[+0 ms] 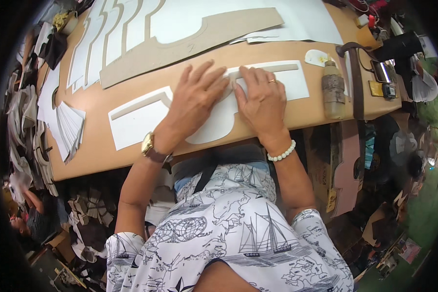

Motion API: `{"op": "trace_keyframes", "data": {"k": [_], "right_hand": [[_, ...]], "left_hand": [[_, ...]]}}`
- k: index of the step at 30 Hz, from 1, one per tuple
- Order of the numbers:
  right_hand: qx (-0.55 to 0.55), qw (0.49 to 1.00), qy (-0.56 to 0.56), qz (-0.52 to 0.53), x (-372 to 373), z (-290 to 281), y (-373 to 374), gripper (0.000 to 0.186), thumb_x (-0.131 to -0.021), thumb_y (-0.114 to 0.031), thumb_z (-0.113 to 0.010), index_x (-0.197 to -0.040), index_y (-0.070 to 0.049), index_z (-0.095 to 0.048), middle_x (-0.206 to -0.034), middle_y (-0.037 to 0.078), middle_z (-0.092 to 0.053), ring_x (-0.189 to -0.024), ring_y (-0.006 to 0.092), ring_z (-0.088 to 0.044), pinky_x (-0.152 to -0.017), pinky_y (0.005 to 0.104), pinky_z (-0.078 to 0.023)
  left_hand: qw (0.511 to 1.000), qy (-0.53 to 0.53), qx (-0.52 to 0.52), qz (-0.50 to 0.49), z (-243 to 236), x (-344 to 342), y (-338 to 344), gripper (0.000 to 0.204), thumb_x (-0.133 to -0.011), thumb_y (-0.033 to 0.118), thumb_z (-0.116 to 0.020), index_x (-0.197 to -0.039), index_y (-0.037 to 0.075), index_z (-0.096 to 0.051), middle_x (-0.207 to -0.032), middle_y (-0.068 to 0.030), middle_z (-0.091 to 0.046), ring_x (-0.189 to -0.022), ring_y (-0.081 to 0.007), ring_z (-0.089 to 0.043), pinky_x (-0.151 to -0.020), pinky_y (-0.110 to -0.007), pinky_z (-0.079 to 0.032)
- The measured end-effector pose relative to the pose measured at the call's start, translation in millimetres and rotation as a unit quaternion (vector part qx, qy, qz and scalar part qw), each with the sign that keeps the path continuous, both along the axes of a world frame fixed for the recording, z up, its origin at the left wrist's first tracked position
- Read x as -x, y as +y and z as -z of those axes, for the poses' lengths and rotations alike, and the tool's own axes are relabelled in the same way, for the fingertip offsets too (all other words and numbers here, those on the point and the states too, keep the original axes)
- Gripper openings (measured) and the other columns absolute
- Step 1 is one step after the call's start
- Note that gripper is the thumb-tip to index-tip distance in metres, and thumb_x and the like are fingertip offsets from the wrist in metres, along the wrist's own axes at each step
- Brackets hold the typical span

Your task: The person applies glue from a bottle onto the edge of a white leather strip, folds the strip onto itself to create a finished edge, hammers the bonded edge with a wooden hammer, and then uses a pencil to mark a piece of brown leather using a cardboard template.

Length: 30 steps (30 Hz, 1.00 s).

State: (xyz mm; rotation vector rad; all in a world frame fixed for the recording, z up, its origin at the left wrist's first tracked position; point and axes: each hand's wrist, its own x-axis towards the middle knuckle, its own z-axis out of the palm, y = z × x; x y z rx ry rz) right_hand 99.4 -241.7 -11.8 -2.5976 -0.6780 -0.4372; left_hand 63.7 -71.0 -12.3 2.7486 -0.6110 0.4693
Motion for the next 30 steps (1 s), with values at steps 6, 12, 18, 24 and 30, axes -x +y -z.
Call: {"op": "trace_keyframes", "data": {"k": [6,12,18,24,30], "right_hand": [[0.034,0.998,-0.043,-0.033,0.9,8.8,-13.5,0.032,-0.079,-0.013,-0.059,-0.109,-0.008,-0.063,-0.106,0.008,-0.061,-0.103,0.0247,-0.056,-0.085,0.0413,-0.041],[0.067,0.994,-0.058,-0.057,-4.4,8.9,-35.0,0.030,-0.080,-0.010,-0.054,-0.108,-0.005,-0.062,-0.107,0.008,-0.061,-0.105,0.0219,-0.055,-0.089,0.0442,-0.038],[0.138,0.982,-0.046,0.117,-25.7,5.5,-71.4,0.024,-0.082,-0.009,-0.048,-0.101,-0.002,-0.060,-0.101,0.013,-0.061,-0.100,0.0255,-0.057,-0.087,0.0424,-0.040],[0.133,0.979,-0.070,0.135,-39.5,5.5,-68.1,0.025,-0.082,-0.011,-0.046,-0.097,-0.001,-0.064,-0.099,0.016,-0.062,-0.100,0.0322,-0.056,-0.089,0.0434,-0.041],[-0.057,0.990,-0.063,-0.111,13.9,-16.8,25.5,0.035,-0.081,0.000,-0.050,-0.115,0.002,-0.057,-0.114,0.019,-0.059,-0.110,0.0379,-0.052,-0.097,0.0454,-0.037]], "left_hand": [[0.999,0.016,-0.032,0.030,11.6,-8.5,-18.3,0.038,-0.084,0.009,-0.052,-0.121,0.004,-0.056,-0.128,-0.0062,-0.053,-0.125,-0.0259,-0.044,-0.106,-0.056,-0.025],[0.999,0.023,-0.023,0.020,9.8,-6.6,-19.4,0.038,-0.080,0.002,-0.055,-0.118,0.006,-0.058,-0.125,-0.0039,-0.056,-0.117,-0.0235,-0.049,-0.107,-0.059,-0.021],[0.999,0.013,-0.033,0.014,11.4,-7.5,-21.6,0.035,-0.081,0.003,-0.053,-0.116,0.006,-0.058,-0.125,-0.0039,-0.056,-0.118,-0.0233,-0.048,-0.106,-0.060,-0.021],[1.000,0.012,-0.014,0.024,9.6,-9.7,-14.5,0.035,-0.084,0.006,-0.049,-0.119,0.005,-0.057,-0.128,-0.0065,-0.053,-0.123,-0.0277,-0.044,-0.105,-0.059,-0.024],[0.983,-0.046,0.115,-0.136,-3.0,41.1,15.6,0.040,-0.086,0.001,-0.046,-0.126,0.002,-0.049,-0.126,-0.0144,-0.053,-0.123,-0.0331,-0.044,-0.101,-0.054,-0.032]]}}
